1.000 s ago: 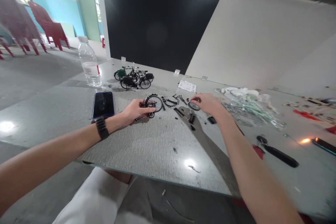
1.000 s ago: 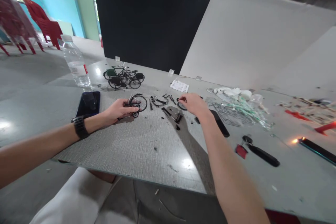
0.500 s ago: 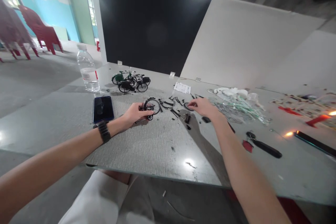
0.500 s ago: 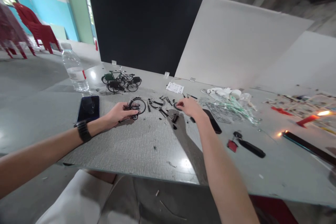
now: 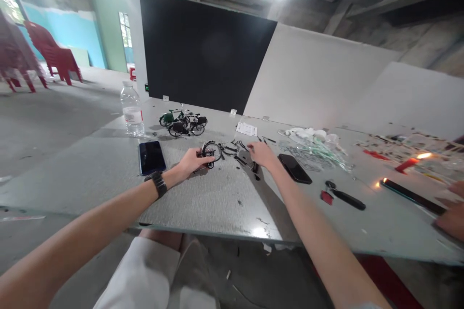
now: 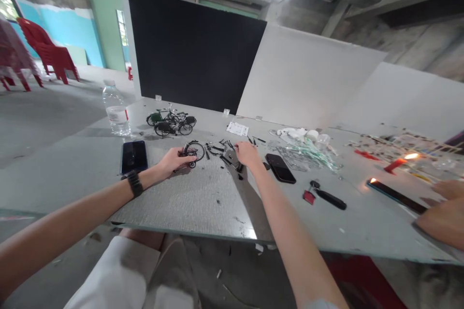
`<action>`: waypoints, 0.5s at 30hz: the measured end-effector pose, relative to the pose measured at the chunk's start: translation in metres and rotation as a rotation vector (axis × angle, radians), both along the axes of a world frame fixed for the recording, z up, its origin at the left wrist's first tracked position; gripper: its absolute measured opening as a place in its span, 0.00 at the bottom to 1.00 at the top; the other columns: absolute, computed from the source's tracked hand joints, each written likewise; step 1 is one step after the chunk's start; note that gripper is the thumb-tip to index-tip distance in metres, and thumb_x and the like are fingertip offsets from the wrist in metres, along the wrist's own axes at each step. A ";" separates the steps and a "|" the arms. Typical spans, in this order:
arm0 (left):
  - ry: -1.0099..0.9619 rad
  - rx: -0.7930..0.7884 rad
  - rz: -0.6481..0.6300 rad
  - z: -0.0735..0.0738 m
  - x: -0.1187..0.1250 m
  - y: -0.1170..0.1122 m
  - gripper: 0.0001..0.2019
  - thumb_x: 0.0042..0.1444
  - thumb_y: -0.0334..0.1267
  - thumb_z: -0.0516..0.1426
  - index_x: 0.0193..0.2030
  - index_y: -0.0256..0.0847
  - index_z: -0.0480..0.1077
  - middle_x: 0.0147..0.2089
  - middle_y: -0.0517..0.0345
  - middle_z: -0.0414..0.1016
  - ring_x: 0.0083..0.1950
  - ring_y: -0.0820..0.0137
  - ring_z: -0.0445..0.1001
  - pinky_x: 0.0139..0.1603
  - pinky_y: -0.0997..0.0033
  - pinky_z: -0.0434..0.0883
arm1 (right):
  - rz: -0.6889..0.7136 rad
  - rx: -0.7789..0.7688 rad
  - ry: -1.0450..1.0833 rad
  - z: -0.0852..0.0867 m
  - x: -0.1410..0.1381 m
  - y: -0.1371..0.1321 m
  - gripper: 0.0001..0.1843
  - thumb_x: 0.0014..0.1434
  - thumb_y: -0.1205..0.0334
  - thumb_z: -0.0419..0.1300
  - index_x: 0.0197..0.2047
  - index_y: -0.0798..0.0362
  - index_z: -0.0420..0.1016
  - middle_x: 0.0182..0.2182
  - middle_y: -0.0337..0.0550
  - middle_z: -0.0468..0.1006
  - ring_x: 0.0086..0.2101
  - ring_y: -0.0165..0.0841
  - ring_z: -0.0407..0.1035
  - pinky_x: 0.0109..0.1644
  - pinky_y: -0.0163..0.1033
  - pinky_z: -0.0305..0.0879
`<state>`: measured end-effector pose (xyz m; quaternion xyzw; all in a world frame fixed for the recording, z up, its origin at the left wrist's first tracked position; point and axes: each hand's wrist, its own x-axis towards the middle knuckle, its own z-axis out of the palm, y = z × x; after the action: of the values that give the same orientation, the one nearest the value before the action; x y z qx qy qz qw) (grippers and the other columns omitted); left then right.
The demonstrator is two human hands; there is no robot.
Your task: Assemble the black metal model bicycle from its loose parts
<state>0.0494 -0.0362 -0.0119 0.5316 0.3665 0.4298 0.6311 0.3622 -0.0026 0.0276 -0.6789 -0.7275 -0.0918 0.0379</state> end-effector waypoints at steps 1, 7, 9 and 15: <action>0.005 0.009 -0.001 0.000 0.000 0.000 0.22 0.44 0.47 0.74 0.36 0.33 0.75 0.28 0.52 0.77 0.24 0.73 0.74 0.24 0.74 0.70 | -0.016 -0.004 -0.015 -0.001 -0.004 0.007 0.20 0.70 0.64 0.52 0.60 0.56 0.77 0.58 0.58 0.78 0.59 0.45 0.69 0.59 0.46 0.65; 0.005 -0.005 -0.017 -0.007 0.001 0.008 0.21 0.45 0.48 0.74 0.36 0.33 0.75 0.30 0.49 0.78 0.25 0.71 0.75 0.26 0.72 0.72 | -0.070 -0.027 -0.020 -0.003 -0.016 0.038 0.19 0.67 0.63 0.57 0.59 0.57 0.77 0.55 0.61 0.79 0.57 0.45 0.71 0.58 0.46 0.65; -0.001 0.021 -0.012 -0.011 0.003 0.012 0.21 0.46 0.46 0.74 0.37 0.33 0.76 0.31 0.48 0.79 0.26 0.71 0.76 0.27 0.72 0.72 | -0.072 -0.036 -0.018 -0.003 -0.017 0.042 0.18 0.66 0.64 0.58 0.57 0.56 0.78 0.53 0.60 0.81 0.55 0.45 0.73 0.56 0.45 0.66; -0.050 0.095 0.117 -0.006 0.002 0.014 0.17 0.49 0.42 0.72 0.38 0.33 0.77 0.34 0.48 0.79 0.31 0.71 0.76 0.31 0.73 0.73 | -0.033 -0.029 -0.004 -0.005 -0.022 0.037 0.16 0.67 0.66 0.55 0.53 0.56 0.81 0.51 0.58 0.82 0.52 0.44 0.75 0.56 0.46 0.67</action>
<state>0.0511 -0.0223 -0.0176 0.5278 0.3601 0.4959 0.5880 0.3404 0.0341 0.0223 -0.6912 -0.7174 -0.0834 0.0249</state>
